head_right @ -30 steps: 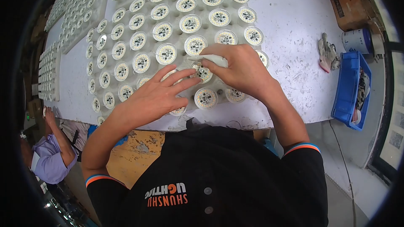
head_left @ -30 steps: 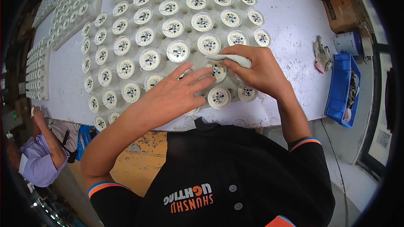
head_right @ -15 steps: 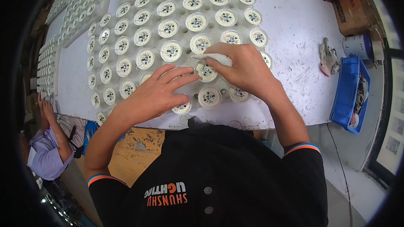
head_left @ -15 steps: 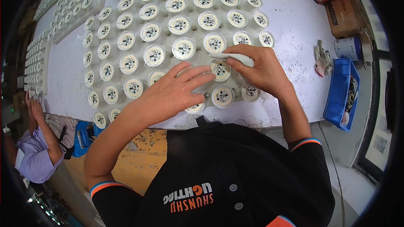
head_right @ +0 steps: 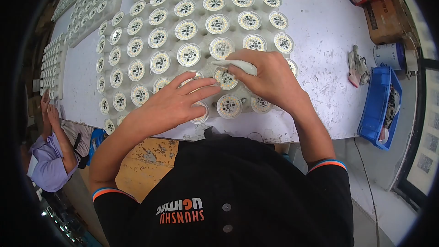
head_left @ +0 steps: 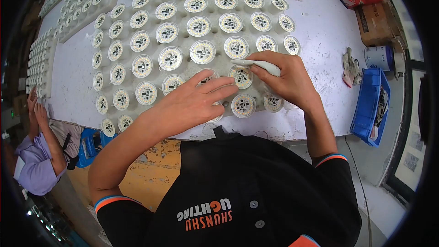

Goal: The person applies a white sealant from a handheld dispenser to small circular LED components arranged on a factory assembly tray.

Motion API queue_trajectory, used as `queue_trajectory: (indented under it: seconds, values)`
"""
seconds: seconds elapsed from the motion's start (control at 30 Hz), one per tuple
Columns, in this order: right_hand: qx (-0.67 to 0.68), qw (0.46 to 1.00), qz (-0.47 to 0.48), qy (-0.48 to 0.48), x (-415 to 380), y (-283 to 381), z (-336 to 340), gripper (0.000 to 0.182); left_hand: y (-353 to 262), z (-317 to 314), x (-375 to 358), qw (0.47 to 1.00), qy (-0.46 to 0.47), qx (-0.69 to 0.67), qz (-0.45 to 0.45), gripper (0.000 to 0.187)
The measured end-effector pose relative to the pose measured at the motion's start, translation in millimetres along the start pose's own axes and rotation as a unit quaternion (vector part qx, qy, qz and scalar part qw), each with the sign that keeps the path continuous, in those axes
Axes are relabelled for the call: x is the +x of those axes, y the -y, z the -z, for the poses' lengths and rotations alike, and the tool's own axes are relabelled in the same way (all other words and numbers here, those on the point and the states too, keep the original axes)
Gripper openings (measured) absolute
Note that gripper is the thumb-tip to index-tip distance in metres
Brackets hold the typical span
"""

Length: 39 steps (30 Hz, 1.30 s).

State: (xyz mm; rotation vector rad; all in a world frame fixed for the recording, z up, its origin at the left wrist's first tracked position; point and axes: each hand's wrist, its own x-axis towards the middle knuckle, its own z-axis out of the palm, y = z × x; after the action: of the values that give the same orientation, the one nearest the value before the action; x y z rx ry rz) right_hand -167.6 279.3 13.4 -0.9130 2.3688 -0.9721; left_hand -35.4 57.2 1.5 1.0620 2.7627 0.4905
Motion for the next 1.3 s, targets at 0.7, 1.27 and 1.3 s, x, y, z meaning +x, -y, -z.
queue_trajectory:
  seconds: [0.7, 1.27, 1.3]
  values:
    - [0.008, 1.000, 0.004, 0.001, 0, 4, -2, 0.027, -6, -14, -20, 0.993, -0.067, -0.042, 0.092, 0.018]
    - [0.022, 0.998, 0.021, -0.051, -6, 8, -3, 0.029, -20, -53, -22, 0.921, -0.276, 0.014, 0.276, 0.015]
    - [0.020, 0.998, 0.034, -0.057, -6, 7, -4, 0.028, -18, -54, -23, 0.917, -0.273, 0.021, 0.288, 0.015]
